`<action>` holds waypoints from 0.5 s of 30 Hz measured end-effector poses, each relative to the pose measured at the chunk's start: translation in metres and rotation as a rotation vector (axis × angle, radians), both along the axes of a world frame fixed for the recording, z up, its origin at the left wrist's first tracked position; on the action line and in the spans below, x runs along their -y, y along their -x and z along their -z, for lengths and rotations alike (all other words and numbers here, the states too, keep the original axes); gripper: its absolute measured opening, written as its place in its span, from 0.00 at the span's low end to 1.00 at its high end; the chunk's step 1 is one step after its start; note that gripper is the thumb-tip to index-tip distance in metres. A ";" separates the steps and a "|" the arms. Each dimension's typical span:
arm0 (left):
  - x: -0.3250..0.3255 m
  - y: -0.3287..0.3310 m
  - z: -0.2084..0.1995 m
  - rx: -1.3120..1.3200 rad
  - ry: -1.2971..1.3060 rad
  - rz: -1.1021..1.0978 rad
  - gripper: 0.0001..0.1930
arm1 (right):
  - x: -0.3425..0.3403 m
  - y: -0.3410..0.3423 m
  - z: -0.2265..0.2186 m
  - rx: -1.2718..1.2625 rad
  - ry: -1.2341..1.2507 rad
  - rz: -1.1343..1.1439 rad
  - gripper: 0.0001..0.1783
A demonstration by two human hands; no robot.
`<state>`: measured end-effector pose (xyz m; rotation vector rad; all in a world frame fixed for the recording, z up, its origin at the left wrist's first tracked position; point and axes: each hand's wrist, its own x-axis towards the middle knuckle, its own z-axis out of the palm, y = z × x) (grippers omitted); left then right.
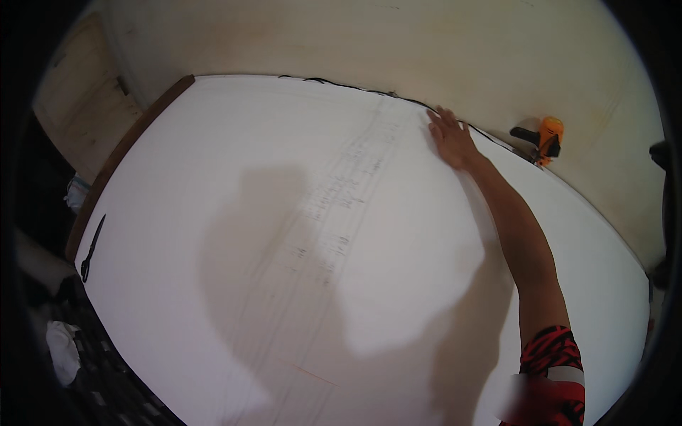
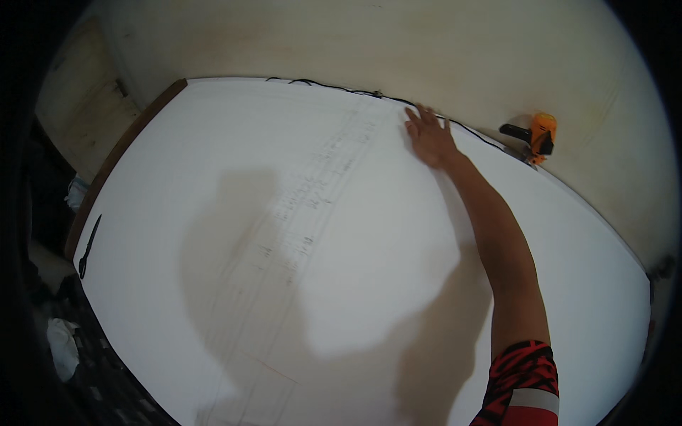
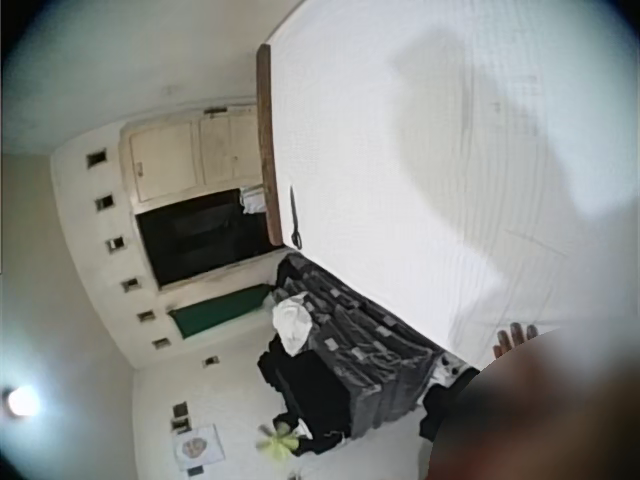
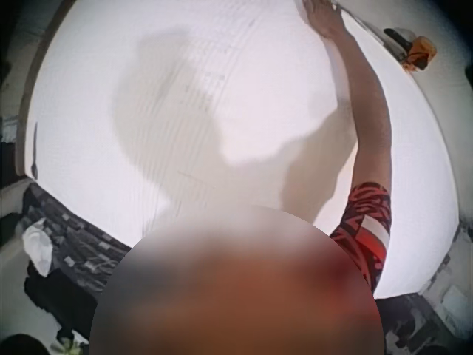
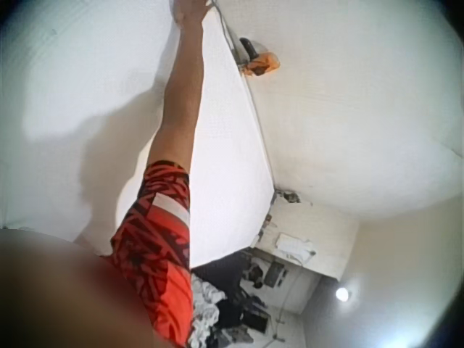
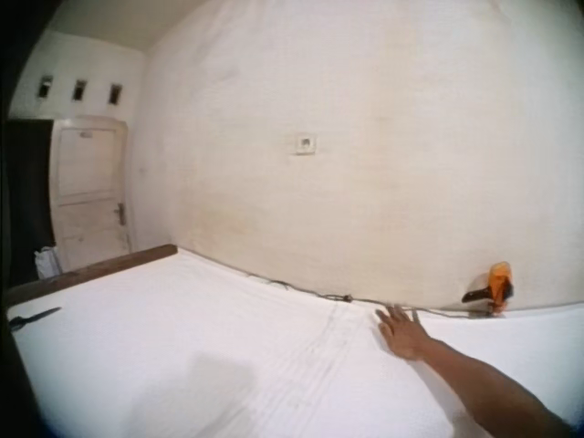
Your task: The person lays a large white fabric on a table, smooths it, and uses scissors to cut along a marked line. They then fold the cut piece and place it aside.
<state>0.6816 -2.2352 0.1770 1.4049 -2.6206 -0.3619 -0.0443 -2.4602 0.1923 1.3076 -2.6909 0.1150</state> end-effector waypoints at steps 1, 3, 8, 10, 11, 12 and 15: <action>-0.001 -0.003 0.002 -0.006 -0.004 -0.004 0.38 | 0.017 -0.007 0.009 -0.055 -0.019 -0.147 0.36; -0.001 -0.003 0.003 0.012 -0.023 -0.021 0.38 | 0.046 -0.013 0.018 0.102 -0.134 -0.035 0.35; 0.006 0.013 -0.002 -0.027 0.048 -0.039 0.36 | 0.062 -0.047 0.002 0.103 -0.052 0.009 0.35; 0.007 0.014 -0.004 -0.059 0.024 -0.070 0.34 | 0.034 -0.094 -0.008 0.102 -0.022 -0.114 0.34; 0.007 0.013 -0.004 -0.076 -0.015 -0.090 0.34 | 0.009 -0.126 -0.012 0.107 -0.034 -0.185 0.33; 0.007 0.012 -0.005 -0.093 -0.039 -0.092 0.35 | -0.019 -0.163 -0.014 0.098 -0.011 -0.255 0.32; 0.005 0.007 -0.010 -0.166 0.018 -0.098 0.36 | -0.117 -0.285 -0.015 0.075 -0.081 -0.464 0.32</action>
